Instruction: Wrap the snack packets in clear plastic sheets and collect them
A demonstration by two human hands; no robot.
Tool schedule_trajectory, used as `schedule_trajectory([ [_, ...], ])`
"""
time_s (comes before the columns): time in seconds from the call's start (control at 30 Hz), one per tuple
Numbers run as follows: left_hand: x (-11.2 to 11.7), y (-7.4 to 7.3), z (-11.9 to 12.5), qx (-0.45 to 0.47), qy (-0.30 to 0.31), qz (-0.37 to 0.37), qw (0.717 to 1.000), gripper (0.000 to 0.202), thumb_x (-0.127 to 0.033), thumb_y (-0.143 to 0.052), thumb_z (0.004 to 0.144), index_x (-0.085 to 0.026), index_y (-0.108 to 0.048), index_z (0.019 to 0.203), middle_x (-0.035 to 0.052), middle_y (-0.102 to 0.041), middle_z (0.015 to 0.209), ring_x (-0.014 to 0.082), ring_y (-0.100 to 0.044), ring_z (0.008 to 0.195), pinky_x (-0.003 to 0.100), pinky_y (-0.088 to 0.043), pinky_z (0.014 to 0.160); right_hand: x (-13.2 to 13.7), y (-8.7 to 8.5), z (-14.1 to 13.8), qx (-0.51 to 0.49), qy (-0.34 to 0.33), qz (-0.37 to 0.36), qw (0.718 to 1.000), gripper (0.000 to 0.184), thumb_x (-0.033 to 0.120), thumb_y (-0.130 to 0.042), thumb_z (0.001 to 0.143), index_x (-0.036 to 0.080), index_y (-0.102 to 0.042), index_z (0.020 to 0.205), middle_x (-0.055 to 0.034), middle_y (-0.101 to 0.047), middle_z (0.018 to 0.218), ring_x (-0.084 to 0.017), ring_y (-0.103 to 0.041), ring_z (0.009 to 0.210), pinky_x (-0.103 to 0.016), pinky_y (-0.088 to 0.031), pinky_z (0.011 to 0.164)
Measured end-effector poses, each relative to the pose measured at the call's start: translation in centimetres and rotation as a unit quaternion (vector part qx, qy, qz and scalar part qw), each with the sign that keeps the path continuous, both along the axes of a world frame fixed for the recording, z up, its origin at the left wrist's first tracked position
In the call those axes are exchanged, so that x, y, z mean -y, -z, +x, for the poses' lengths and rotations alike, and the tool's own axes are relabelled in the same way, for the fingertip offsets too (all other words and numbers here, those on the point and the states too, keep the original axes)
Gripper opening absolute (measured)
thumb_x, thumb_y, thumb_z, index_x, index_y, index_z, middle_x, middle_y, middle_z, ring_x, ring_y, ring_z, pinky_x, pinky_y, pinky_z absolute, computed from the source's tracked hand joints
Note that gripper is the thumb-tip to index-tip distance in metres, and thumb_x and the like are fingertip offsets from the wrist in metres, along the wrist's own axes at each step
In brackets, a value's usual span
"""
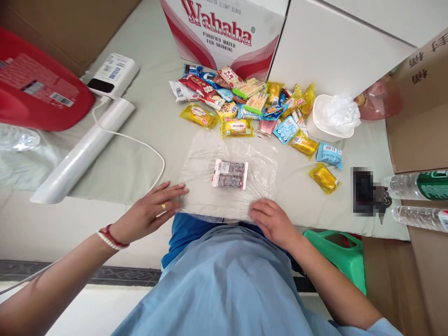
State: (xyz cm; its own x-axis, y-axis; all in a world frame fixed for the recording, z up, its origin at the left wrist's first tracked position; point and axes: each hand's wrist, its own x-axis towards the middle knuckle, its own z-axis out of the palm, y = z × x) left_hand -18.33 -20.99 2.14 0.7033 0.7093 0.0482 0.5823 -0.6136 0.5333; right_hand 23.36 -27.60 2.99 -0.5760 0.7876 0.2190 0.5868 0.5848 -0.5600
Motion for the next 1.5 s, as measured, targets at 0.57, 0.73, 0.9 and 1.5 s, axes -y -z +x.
schedule_trajectory([
  [0.57,-11.7,-1.4,7.1,0.005,-0.285,-0.018,0.958,0.02,-0.039,-0.055,0.088,-0.03,-0.073,0.091,0.0126,-0.075,0.103,0.0344,-0.067,0.102,0.053,-0.051,0.093,-11.2,-0.9,1.3,0.016,0.301,-0.244,0.922,0.03,0.045,-0.06,0.092,0.018,-0.073,0.09,-0.0012,-0.066,0.072,-0.016,-0.055,0.065,-0.028,-0.039,0.063],
  [0.73,-8.3,-2.5,7.9,0.077,-0.369,0.186,0.907,0.024,-0.032,-0.053,0.098,-0.028,-0.074,0.11,0.0157,-0.069,0.123,0.0349,-0.058,0.121,0.059,-0.047,0.104,-11.4,-1.8,1.6,0.177,0.306,-0.121,0.928,0.029,0.034,-0.06,0.093,0.018,-0.072,0.113,-0.0088,-0.074,0.096,-0.025,-0.064,0.085,-0.034,-0.044,0.074],
  [0.9,-4.1,-3.7,12.1,0.099,-0.249,0.288,0.919,0.027,-0.019,-0.056,0.097,-0.025,-0.073,0.117,0.0109,-0.073,0.112,0.0293,-0.061,0.107,0.051,-0.046,0.091,-15.9,-3.9,-0.2,0.166,0.202,0.004,0.965,0.034,0.032,-0.052,0.099,0.014,-0.072,0.121,-0.0164,-0.071,0.116,-0.032,-0.061,0.111,-0.043,-0.047,0.097],
  [1.5,-4.1,-1.5,17.3,-0.079,-0.154,0.114,0.978,0.035,-0.026,-0.046,0.106,-0.028,-0.071,0.13,0.0109,-0.067,0.126,0.0296,-0.053,0.107,0.044,-0.042,0.082,-23.0,-3.6,-4.4,0.043,0.019,-0.138,0.989,0.015,0.028,-0.069,0.088,0.015,-0.073,0.093,-0.0037,-0.064,0.085,-0.018,-0.057,0.079,-0.028,-0.042,0.075],
])
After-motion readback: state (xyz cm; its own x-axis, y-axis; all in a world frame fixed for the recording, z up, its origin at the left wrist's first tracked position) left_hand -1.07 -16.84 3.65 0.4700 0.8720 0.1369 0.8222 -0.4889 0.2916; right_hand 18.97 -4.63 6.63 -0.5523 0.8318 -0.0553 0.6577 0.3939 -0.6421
